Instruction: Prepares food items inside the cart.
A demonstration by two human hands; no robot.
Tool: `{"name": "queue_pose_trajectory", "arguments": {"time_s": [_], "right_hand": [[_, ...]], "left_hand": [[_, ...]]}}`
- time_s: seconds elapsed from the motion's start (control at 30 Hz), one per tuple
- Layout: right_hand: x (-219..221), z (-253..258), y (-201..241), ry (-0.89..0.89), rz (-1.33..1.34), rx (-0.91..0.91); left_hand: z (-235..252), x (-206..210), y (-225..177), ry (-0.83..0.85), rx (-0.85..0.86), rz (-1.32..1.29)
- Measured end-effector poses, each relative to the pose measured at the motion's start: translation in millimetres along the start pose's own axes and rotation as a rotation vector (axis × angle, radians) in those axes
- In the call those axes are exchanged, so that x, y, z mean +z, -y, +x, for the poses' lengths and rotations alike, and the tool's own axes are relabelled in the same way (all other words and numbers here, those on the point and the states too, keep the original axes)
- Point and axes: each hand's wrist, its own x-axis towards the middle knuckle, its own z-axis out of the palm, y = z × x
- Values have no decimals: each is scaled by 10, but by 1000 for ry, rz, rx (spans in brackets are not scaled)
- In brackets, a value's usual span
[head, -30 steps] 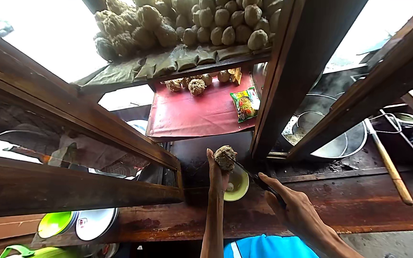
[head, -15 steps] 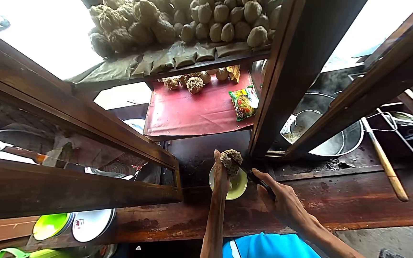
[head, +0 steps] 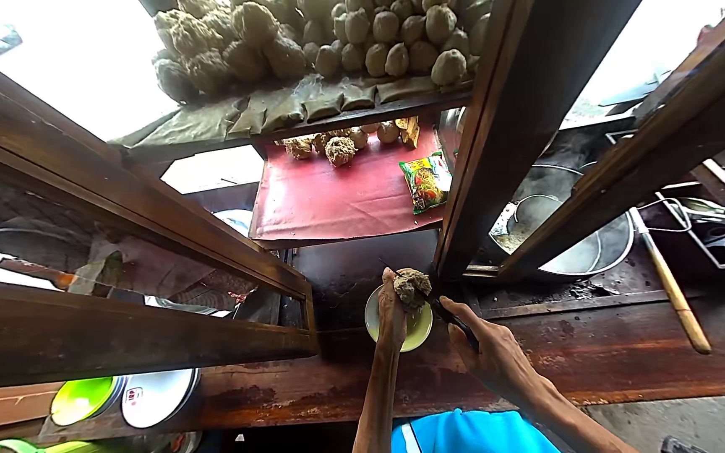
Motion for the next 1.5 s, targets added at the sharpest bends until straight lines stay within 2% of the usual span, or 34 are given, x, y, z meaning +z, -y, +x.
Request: {"name": "queue_pose_trajectory", "arguments": {"time_s": [0.2,0.4,0.57,0.77,0.97,1.17,1.37,1.5], "right_hand": [[-95,-185,-10,-3,-18,-6],[9,-73,-49,14,-4,19],[-41,-181,-77,12,-7,2],[-9,-107,-77,31,18,35],[-54,-164,-101,18,9,14],[0,-66,-128,32,26,36],[-64,-206,-160,20,16,40],[-47,-134,-181,24,16,56]], "left_hand": [[31,-104,-174,-9,-108,-111],[-6,6,45,-2,-113,-105],[33,-86,-145,-11,-202,-158],[-4,-2,2,27,-156,-91],[20,-20,-182,-17,-189,-109],[9,76,-7,15,-132,-71],[42,25,-143,-38,-193,-71],[15,119,-7,-6,-121,4]]}}
